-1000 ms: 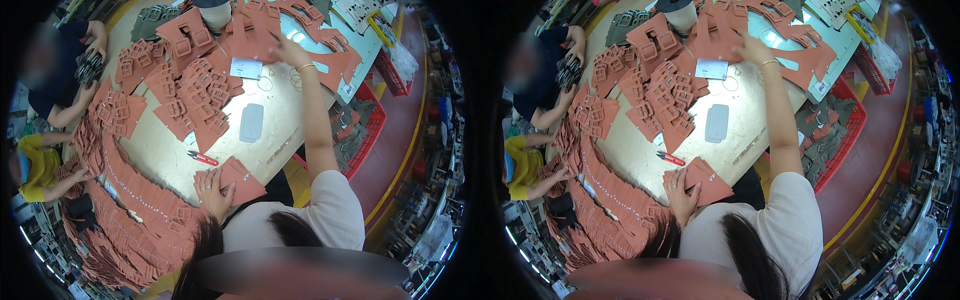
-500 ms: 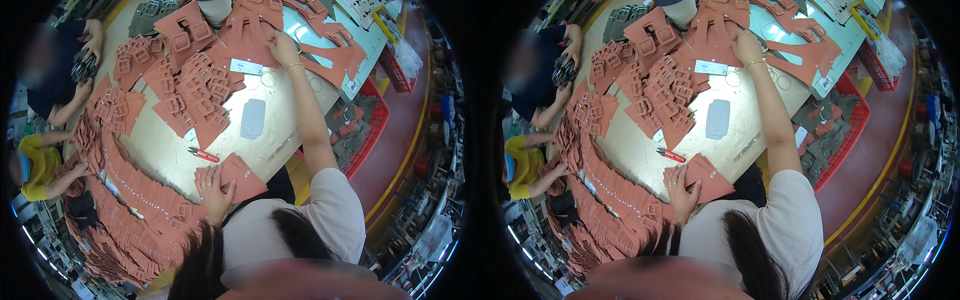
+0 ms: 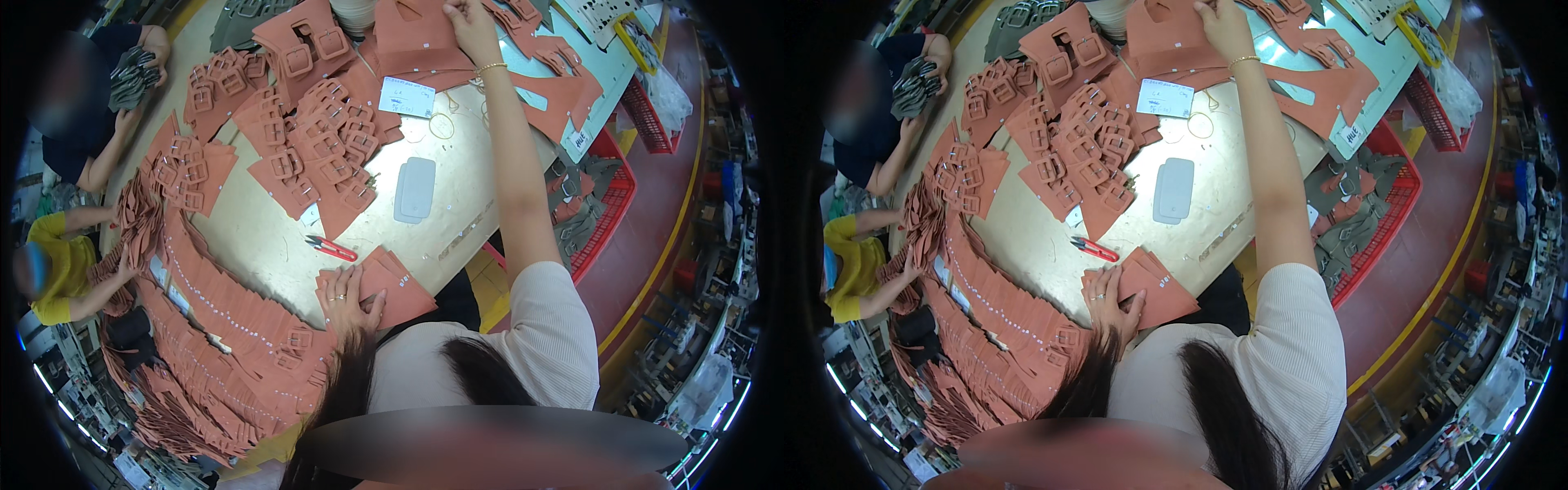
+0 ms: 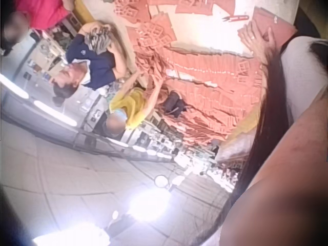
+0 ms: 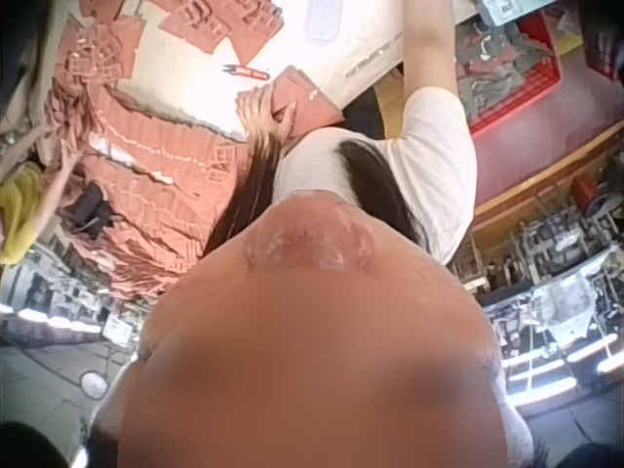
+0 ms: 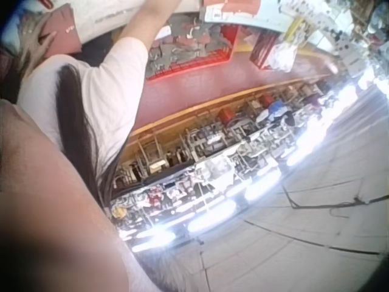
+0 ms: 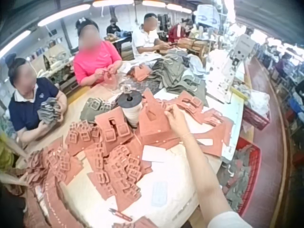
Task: The person repeatedly picks up reddish-brown leather pieces with metal buckles, uses a red utility knife to trim edges and remove small tabs, then places the pieces into a red basket. The person also stacks and organizes the leather pieces on the table.
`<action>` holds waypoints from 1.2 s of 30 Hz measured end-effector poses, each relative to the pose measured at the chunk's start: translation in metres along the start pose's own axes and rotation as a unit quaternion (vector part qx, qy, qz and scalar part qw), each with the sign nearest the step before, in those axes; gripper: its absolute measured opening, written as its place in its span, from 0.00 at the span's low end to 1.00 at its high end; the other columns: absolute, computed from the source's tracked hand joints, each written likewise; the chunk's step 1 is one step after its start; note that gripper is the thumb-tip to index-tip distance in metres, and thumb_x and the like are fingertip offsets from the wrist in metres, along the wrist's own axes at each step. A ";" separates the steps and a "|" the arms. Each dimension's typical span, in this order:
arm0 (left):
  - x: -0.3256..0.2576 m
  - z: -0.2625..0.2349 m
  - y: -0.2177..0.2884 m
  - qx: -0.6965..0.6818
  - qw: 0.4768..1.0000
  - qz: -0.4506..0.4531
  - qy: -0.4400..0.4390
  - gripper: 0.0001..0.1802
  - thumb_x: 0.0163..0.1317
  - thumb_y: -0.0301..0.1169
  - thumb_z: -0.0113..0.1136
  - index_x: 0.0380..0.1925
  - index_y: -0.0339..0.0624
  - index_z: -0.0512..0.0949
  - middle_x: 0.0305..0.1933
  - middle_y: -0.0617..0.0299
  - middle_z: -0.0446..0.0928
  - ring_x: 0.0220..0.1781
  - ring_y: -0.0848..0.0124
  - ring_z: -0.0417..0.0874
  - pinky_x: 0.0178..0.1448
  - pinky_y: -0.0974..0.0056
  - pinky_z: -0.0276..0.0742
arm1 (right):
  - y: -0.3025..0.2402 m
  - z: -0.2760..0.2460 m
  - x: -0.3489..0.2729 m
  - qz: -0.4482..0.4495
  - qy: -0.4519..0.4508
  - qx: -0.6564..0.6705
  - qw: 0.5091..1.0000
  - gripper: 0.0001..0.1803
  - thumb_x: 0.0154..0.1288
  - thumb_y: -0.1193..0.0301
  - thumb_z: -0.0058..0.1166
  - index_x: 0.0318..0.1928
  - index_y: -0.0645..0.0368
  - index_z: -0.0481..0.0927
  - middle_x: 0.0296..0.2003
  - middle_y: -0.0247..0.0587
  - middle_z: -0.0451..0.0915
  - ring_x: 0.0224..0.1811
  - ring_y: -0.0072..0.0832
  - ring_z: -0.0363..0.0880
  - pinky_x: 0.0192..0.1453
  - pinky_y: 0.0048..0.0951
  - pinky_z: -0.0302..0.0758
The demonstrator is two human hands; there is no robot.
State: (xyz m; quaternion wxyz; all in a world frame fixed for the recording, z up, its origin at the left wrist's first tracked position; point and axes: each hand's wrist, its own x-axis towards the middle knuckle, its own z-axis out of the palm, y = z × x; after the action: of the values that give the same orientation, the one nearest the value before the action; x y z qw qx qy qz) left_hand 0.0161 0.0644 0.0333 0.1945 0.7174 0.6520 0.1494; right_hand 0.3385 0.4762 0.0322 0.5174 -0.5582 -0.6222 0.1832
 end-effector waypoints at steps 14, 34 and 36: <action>0.001 -0.001 0.001 -0.010 1.000 0.003 0.009 0.34 0.50 0.40 0.69 0.58 0.42 0.73 0.58 0.54 0.72 0.66 0.53 0.67 0.71 0.46 0.54 | -0.033 0.020 -0.106 -0.001 -0.221 -0.288 0.932 0.25 0.53 0.61 0.68 0.49 0.56 0.76 0.45 0.47 0.77 0.52 0.42 0.73 0.53 0.41 0.73; -0.001 0.000 0.000 -0.002 1.000 -0.002 -0.001 0.34 0.52 0.42 0.67 0.59 0.42 0.72 0.58 0.53 0.71 0.66 0.53 0.67 0.72 0.47 0.52 | -0.029 -0.051 -0.171 0.324 -0.051 -0.118 0.937 0.16 0.58 0.67 0.62 0.44 0.62 0.80 0.25 0.41 0.82 0.24 0.29 0.82 0.30 0.30 0.75; -0.001 0.001 0.000 -0.004 1.000 0.003 0.007 0.33 0.52 0.42 0.67 0.59 0.42 0.72 0.58 0.54 0.72 0.66 0.53 0.67 0.72 0.47 0.53 | -0.033 -0.037 -0.168 0.348 -0.060 -0.057 0.934 0.16 0.59 0.70 0.59 0.46 0.65 0.79 0.27 0.42 0.82 0.21 0.28 0.83 0.26 0.29 0.77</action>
State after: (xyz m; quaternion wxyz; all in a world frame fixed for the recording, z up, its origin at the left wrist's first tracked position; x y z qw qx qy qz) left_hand 0.0161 0.0632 0.0327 0.1926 0.7177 0.6504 0.1574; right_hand 0.3268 0.3041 0.0000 0.3500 -0.7562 -0.4282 0.3496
